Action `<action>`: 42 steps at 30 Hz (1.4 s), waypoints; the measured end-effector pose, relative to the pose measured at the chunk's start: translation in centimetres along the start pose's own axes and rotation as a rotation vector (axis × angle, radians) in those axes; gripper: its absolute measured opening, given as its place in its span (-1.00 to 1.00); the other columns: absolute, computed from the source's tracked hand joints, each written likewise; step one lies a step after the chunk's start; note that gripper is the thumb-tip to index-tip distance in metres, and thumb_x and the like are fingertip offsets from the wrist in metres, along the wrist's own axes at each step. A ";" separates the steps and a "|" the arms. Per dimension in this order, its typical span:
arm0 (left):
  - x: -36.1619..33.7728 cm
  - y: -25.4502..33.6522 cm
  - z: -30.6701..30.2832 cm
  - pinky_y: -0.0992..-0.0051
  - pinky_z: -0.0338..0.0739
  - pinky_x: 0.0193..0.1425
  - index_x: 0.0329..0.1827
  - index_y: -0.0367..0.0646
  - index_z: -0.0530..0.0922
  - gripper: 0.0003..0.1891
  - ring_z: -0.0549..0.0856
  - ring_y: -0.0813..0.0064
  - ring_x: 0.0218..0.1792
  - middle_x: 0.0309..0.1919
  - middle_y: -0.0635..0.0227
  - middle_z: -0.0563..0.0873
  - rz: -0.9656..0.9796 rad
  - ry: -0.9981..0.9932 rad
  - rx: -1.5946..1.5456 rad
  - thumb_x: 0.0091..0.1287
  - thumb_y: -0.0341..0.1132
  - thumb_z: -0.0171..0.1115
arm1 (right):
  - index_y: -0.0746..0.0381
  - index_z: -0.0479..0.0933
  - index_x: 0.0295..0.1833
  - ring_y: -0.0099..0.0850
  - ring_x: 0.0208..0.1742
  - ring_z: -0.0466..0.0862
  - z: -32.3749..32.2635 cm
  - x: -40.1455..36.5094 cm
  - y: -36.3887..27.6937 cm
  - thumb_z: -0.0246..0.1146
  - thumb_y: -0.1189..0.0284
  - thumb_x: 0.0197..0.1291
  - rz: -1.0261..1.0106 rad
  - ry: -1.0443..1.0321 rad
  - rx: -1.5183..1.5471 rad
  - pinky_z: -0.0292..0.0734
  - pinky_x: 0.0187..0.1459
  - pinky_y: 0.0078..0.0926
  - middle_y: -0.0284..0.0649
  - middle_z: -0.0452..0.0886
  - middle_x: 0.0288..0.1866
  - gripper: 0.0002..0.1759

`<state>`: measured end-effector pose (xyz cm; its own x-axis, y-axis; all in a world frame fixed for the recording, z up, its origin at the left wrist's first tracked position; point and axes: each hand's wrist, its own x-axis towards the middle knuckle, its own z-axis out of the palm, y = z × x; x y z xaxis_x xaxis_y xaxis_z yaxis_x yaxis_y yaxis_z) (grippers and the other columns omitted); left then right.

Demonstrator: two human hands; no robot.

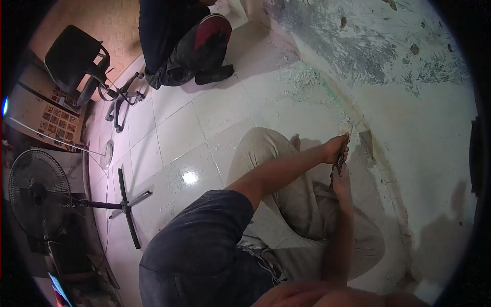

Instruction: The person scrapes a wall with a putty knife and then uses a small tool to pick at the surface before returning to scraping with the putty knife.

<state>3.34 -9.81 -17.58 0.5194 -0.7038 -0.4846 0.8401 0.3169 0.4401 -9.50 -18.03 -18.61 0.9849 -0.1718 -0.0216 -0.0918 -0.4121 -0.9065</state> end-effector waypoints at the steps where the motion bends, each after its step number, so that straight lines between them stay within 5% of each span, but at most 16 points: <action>1: 0.0 0.3 0.1 0.38 0.42 -0.38 -0.14 0.04 0.33 -0.65 0.40 0.45 -0.49 -0.47 0.44 0.38 -0.002 0.007 -0.010 0.49 0.13 -0.01 | 0.26 0.38 -0.05 -0.54 -0.53 0.42 -0.2 0.1 -0.5 0.06 0.40 0.37 -0.004 0.004 0.003 0.36 -0.48 -0.46 -0.35 0.41 -0.49 -0.84; 3: -0.1 0.4 0.2 0.38 0.42 -0.39 -0.13 0.04 0.33 -0.65 0.40 0.46 -0.50 -0.49 0.45 0.39 0.007 0.003 0.013 0.50 0.13 -0.02 | 0.30 0.38 -0.02 -0.47 -0.45 0.47 -0.9 0.0 -1.4 0.09 0.40 0.36 0.174 -0.134 0.118 0.39 -0.38 -0.39 -0.31 0.44 -0.46 -0.79; 6: 0.1 0.5 0.2 0.40 0.41 -0.38 -0.04 0.02 0.33 -0.65 0.39 0.50 -0.50 -0.48 0.46 0.39 0.041 -0.001 0.026 0.52 0.11 -0.05 | 0.33 0.36 -0.06 -0.31 -0.33 0.50 -1.0 0.0 -2.3 0.03 0.45 0.32 0.126 -0.113 -0.001 0.42 -0.23 -0.27 -0.12 0.42 -0.37 -0.82; 9: 0.1 -0.2 -0.2 0.41 0.41 -0.36 0.03 0.02 0.33 -0.66 0.38 0.53 -0.49 -0.45 0.47 0.39 0.054 -0.002 0.002 0.54 0.09 -0.09 | 0.30 0.40 -0.07 -0.46 -0.48 0.47 -0.2 0.4 0.5 0.09 0.44 0.34 -0.077 -0.030 0.021 0.40 -0.40 -0.36 -0.28 0.44 -0.46 -0.84; 22: -0.9 0.1 0.9 0.36 0.42 -0.41 -0.11 0.08 0.33 -0.72 0.45 0.46 -0.52 -0.49 0.42 0.42 0.091 -0.007 0.055 0.50 0.06 0.00 | 0.27 0.35 -0.23 -0.48 -0.49 0.43 0.2 0.9 2.4 0.03 0.57 0.20 -0.015 -0.020 -0.015 0.35 -0.42 -0.44 -0.31 0.40 -0.48 -0.96; 24: -0.8 0.1 0.8 0.33 0.43 -0.35 0.05 0.02 0.34 -0.61 0.43 0.44 -0.48 -0.45 0.39 0.41 0.116 -0.016 0.082 0.49 0.13 0.00 | 0.37 0.38 -0.02 -0.05 -0.22 0.56 0.0 1.2 2.6 0.12 0.46 0.24 0.014 -0.086 -0.046 0.42 -0.13 -0.12 0.04 0.52 -0.25 -0.74; 27: -0.7 0.2 0.7 0.33 0.43 -0.34 0.06 0.01 0.33 -0.61 0.43 0.44 -0.48 -0.44 0.39 0.41 0.094 -0.021 0.087 0.49 0.13 0.00 | 0.36 0.39 -0.03 -0.02 -0.18 0.56 -0.7 0.8 0.6 0.13 0.47 0.23 0.041 -0.107 -0.044 0.42 -0.10 -0.10 0.04 0.53 -0.21 -0.75; 34: -0.9 0.5 1.2 0.32 0.44 -0.35 0.07 -0.01 0.33 -0.62 0.44 0.44 -0.47 -0.45 0.39 0.43 0.095 0.016 0.107 0.50 0.10 -0.01 | 0.36 0.40 -0.02 -0.01 -0.14 0.58 -1.2 0.7 -1.6 0.13 0.46 0.23 0.181 -0.151 -0.015 0.43 -0.06 -0.11 0.04 0.55 -0.18 -0.74; 37: -0.9 0.5 1.4 0.35 0.43 -0.45 -0.13 0.04 0.35 -0.68 0.47 0.46 -0.54 -0.48 0.40 0.44 0.103 0.022 0.086 0.49 0.09 0.01 | 0.36 0.41 0.02 0.02 -0.06 0.58 -0.3 1.2 2.1 0.14 0.45 0.24 0.076 -0.095 -0.120 0.44 0.00 -0.12 0.09 0.56 -0.13 -0.71; 39: -0.7 0.5 1.2 0.36 0.44 -0.42 -0.12 0.03 0.36 -0.68 0.46 0.46 -0.51 -0.47 0.40 0.44 0.108 0.024 0.103 0.49 0.09 0.01 | 0.36 0.38 -0.15 -0.34 -0.41 0.50 0.2 1.3 2.8 0.09 0.51 0.22 -0.062 0.019 -0.174 0.40 -0.32 -0.33 -0.16 0.47 -0.43 -0.86; 42: 0.0 0.2 0.2 0.41 0.42 -0.41 -0.06 0.02 0.36 -0.65 0.44 0.48 -0.50 -0.46 0.41 0.42 0.110 -0.030 0.123 0.48 0.11 0.01 | 0.37 0.39 -0.12 -0.31 -0.38 0.53 -0.4 0.9 0.9 0.12 0.48 0.24 -0.005 -0.066 -0.008 0.41 -0.29 -0.31 -0.14 0.50 -0.39 -0.82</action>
<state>3.48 -9.89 -17.30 0.6006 -0.6885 -0.4066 0.7521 0.3139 0.5795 -8.73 -18.87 -19.26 0.9929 -0.1105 -0.0449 -0.0876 -0.4202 -0.9032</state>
